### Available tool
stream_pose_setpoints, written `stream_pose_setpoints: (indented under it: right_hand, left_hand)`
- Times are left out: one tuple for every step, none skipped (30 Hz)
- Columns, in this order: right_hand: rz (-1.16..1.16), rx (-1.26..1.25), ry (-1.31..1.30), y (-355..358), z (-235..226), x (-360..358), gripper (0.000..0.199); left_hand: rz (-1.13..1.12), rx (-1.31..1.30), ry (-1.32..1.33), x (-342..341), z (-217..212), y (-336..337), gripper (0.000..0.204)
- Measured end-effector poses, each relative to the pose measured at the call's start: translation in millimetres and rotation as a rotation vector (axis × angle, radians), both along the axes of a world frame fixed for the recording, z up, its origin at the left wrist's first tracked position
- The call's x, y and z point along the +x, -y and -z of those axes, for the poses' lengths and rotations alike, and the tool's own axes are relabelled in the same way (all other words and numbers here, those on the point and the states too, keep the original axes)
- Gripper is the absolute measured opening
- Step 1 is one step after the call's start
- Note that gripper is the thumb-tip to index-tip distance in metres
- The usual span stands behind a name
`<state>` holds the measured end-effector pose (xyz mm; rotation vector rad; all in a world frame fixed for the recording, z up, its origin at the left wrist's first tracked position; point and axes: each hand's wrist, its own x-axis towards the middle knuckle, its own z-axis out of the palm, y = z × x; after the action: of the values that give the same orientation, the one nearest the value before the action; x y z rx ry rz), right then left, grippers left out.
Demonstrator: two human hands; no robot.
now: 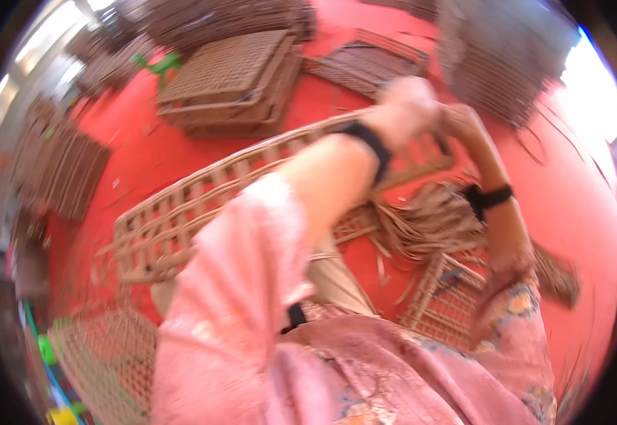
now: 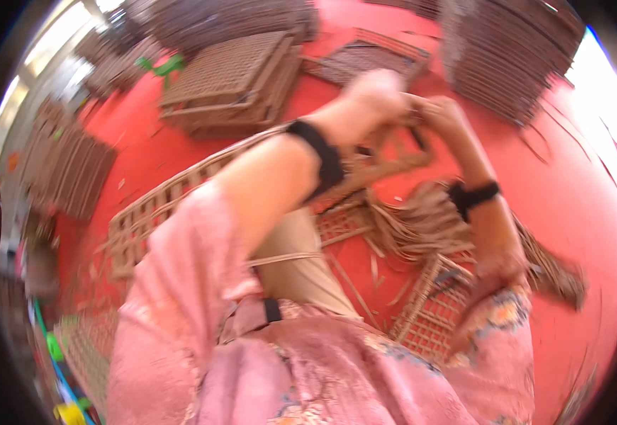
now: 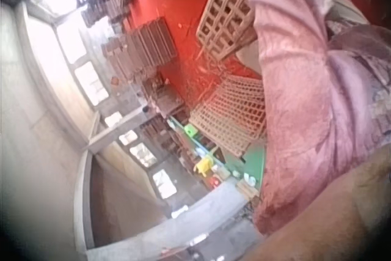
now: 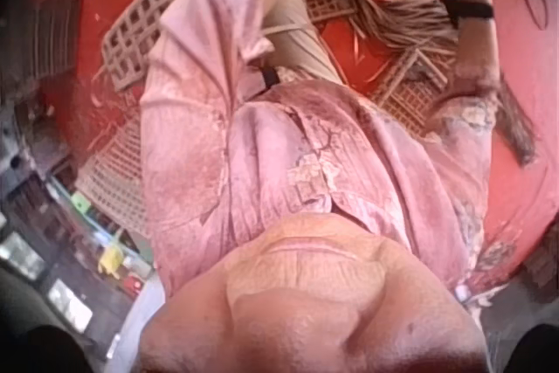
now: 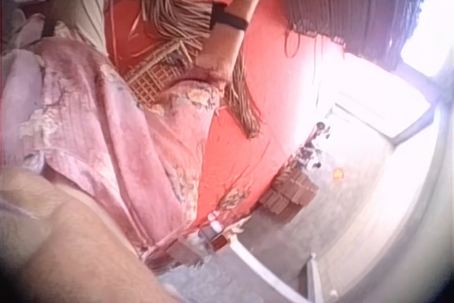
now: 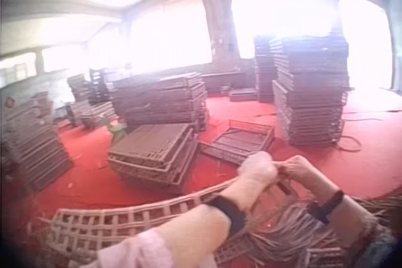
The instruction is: The person is weaving thin strips of bamboo into a large rectangular frame to create a basket or cage.
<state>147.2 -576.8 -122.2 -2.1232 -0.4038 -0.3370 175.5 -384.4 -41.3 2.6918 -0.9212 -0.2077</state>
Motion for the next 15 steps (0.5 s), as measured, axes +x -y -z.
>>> stream_pose_setpoints:
  right_hand:
    - [0.032, 0.156, -0.235, 5.2, -0.1, -5.3, 0.033]
    - [0.206, 0.201, -0.241, 6.8, 3.2, -11.5, 0.034]
    - [0.2, 0.245, -0.29, -21.4, 4.8, 9.4, 0.037]
    - [0.193, 0.23, -0.296, 23.1, 15.9, 12.8, 0.034]
    - [0.225, 0.293, -0.295, 27.8, 22.8, 16.6, 0.031]
    - [0.26, 0.347, -0.29, 26.0, 23.1, 19.4, 0.028]
    - [0.252, 0.378, -0.198, 27.6, 32.6, 26.8, 0.026]
    - [0.262, 0.407, -0.102, 32.7, 40.0, 28.2, 0.023]
    - [0.295, 0.365, -0.041, 30.7, 43.2, 27.3, 0.022]
    - [0.329, 0.323, 0.029, 27.9, 38.1, 25.8, 0.022]
    - [0.358, 0.278, -0.087, 35.7, 33.7, 28.2, 0.021]
    - [0.33, 0.285, -0.089, 34.6, 35.3, 31.6, 0.021]
    - [0.298, 0.355, -0.04, 30.4, 37.9, 34.5, 0.021]
    - [0.268, 0.425, 0.007, 27.8, 40.7, 38.2, 0.021]
    - [0.225, 0.411, -0.045, 58.8, 45.0, 44.1, 0.023]
  left_hand:
    - [0.007, -0.122, -0.02, -5.8, 0.1, -1.9, 0.031]
    - [-0.022, -0.149, -0.027, -3.9, 5.1, 8.3, 0.029]
    - [0.039, -0.037, 0.196, 25.0, 33.0, 1.4, 0.028]
    - [0.071, -0.051, 0.112, 8.6, 18.1, 14.1, 0.029]
    - [-0.066, -0.201, -0.044, 5.5, 20.3, 14.6, 0.031]
    - [-0.021, -0.188, 0.051, 14.4, 28.4, 20.5, 0.031]
    - [-0.07, -0.187, 0.089, 8.1, 31.0, 21.8, 0.03]
    - [0.027, -0.165, -0.041, -3.8, 21.6, 18.4, 0.03]
    - [0.036, -0.136, -0.012, -22.4, 16.4, 5.2, 0.03]
    - [0.047, -0.231, 0.201, -40.0, 26.0, -4.2, 0.037]
    - [0.076, -0.296, 0.201, -59.6, 25.3, -21.1, 0.036]
    - [0.099, -0.362, 0.201, -80.2, 20.2, -44.7, 0.035]
    - [0.113, -0.385, 0.196, -95.3, 16.6, -67.0, 0.033]
    - [0.128, -0.41, 0.191, -106.2, 12.8, -91.7, 0.031]
    - [0.134, -0.511, 0.24, -114.2, 12.1, -112.6, 0.027]
